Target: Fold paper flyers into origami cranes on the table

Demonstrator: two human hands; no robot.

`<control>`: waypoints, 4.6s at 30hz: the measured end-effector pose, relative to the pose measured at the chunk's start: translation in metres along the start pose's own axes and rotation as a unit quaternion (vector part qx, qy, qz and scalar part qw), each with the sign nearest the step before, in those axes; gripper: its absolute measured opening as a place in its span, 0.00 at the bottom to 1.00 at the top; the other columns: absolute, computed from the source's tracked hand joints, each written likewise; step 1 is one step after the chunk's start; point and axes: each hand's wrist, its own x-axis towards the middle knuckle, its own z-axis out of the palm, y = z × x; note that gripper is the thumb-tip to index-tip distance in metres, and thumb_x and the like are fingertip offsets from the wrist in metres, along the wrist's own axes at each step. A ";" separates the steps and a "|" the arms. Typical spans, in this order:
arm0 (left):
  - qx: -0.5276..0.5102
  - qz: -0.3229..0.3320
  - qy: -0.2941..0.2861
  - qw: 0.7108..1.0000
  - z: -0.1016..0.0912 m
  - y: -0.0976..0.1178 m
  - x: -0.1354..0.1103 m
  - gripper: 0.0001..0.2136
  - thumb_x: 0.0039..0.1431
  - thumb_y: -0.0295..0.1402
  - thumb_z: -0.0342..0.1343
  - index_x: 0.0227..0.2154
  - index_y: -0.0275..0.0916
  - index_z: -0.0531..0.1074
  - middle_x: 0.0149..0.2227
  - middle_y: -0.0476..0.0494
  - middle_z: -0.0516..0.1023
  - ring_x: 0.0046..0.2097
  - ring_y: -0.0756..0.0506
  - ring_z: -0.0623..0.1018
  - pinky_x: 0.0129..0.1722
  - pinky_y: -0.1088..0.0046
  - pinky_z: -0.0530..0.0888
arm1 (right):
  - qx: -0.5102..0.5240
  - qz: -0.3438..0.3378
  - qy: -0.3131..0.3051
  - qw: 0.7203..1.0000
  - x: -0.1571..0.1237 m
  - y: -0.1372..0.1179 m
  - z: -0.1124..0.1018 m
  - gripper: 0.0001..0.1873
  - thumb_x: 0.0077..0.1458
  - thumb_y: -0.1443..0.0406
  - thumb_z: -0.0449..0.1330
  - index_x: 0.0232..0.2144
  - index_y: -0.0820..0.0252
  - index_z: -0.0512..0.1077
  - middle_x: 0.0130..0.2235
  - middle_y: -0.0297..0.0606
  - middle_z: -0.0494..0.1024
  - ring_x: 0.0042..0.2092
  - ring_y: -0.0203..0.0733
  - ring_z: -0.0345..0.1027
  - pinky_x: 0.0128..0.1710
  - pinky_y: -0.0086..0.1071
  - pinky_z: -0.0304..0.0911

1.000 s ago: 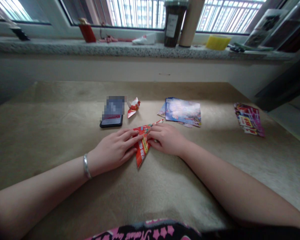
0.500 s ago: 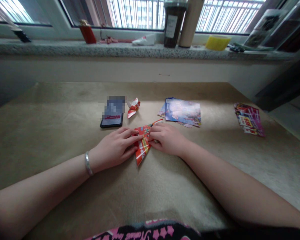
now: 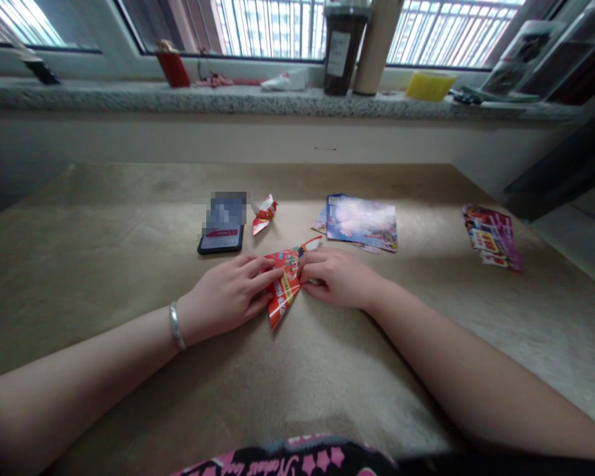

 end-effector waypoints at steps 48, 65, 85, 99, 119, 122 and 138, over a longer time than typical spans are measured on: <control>-0.092 0.055 -0.028 0.994 0.011 -0.008 0.003 0.18 0.63 0.33 0.48 0.55 0.49 0.66 0.53 0.40 0.63 0.54 0.40 0.62 0.55 0.58 0.66 | -0.089 -0.034 0.003 0.995 0.002 0.006 -0.009 0.09 0.56 0.65 0.57 0.31 0.56 0.78 0.31 0.38 0.78 0.40 0.42 0.67 0.40 0.36 0.61; -0.093 0.055 -0.023 0.994 0.009 -0.008 0.004 0.16 0.63 0.33 0.48 0.53 0.49 0.68 0.54 0.42 0.63 0.54 0.41 0.63 0.56 0.58 0.65 | -0.174 0.059 0.010 0.983 -0.005 0.017 -0.010 0.11 0.57 0.63 0.56 0.30 0.55 0.79 0.32 0.36 0.79 0.33 0.38 0.66 0.34 0.32 0.57; -0.099 0.050 -0.032 0.993 0.011 -0.008 0.003 0.17 0.63 0.33 0.48 0.54 0.50 0.67 0.57 0.42 0.61 0.57 0.40 0.62 0.58 0.57 0.63 | -0.296 0.190 0.001 0.936 -0.004 0.009 -0.003 0.15 0.60 0.61 0.51 0.33 0.54 0.78 0.34 0.34 0.79 0.33 0.38 0.70 0.25 0.31 0.45; -0.097 0.051 -0.035 0.993 0.007 -0.008 0.003 0.17 0.63 0.32 0.48 0.53 0.49 0.68 0.57 0.42 0.63 0.56 0.41 0.63 0.57 0.58 0.64 | -0.317 0.295 -0.006 0.901 0.004 0.005 0.000 0.18 0.62 0.60 0.48 0.36 0.54 0.78 0.37 0.37 0.79 0.32 0.39 0.71 0.22 0.31 0.40; -0.101 0.054 -0.029 0.993 0.009 -0.007 0.003 0.16 0.63 0.33 0.48 0.53 0.50 0.68 0.56 0.41 0.63 0.56 0.40 0.63 0.57 0.58 0.65 | -0.338 0.248 -0.024 0.908 0.000 0.010 0.000 0.19 0.62 0.62 0.46 0.31 0.59 0.77 0.34 0.39 0.78 0.29 0.37 0.67 0.23 0.33 0.36; -0.102 0.054 -0.027 0.993 0.009 -0.008 0.002 0.16 0.63 0.33 0.48 0.53 0.50 0.67 0.57 0.41 0.63 0.56 0.40 0.63 0.57 0.57 0.64 | -0.327 0.199 -0.029 0.924 0.000 0.007 0.000 0.19 0.61 0.62 0.47 0.28 0.59 0.76 0.31 0.38 0.77 0.28 0.36 0.65 0.24 0.32 0.38; -0.088 0.056 -0.020 0.994 0.011 -0.008 0.004 0.16 0.64 0.32 0.45 0.53 0.42 0.67 0.53 0.40 0.66 0.55 0.40 0.63 0.57 0.59 0.65 | -0.113 -0.029 -0.020 0.993 -0.001 -0.005 0.000 0.11 0.53 0.69 0.53 0.28 0.57 0.76 0.28 0.34 0.76 0.28 0.33 0.65 0.28 0.28 0.53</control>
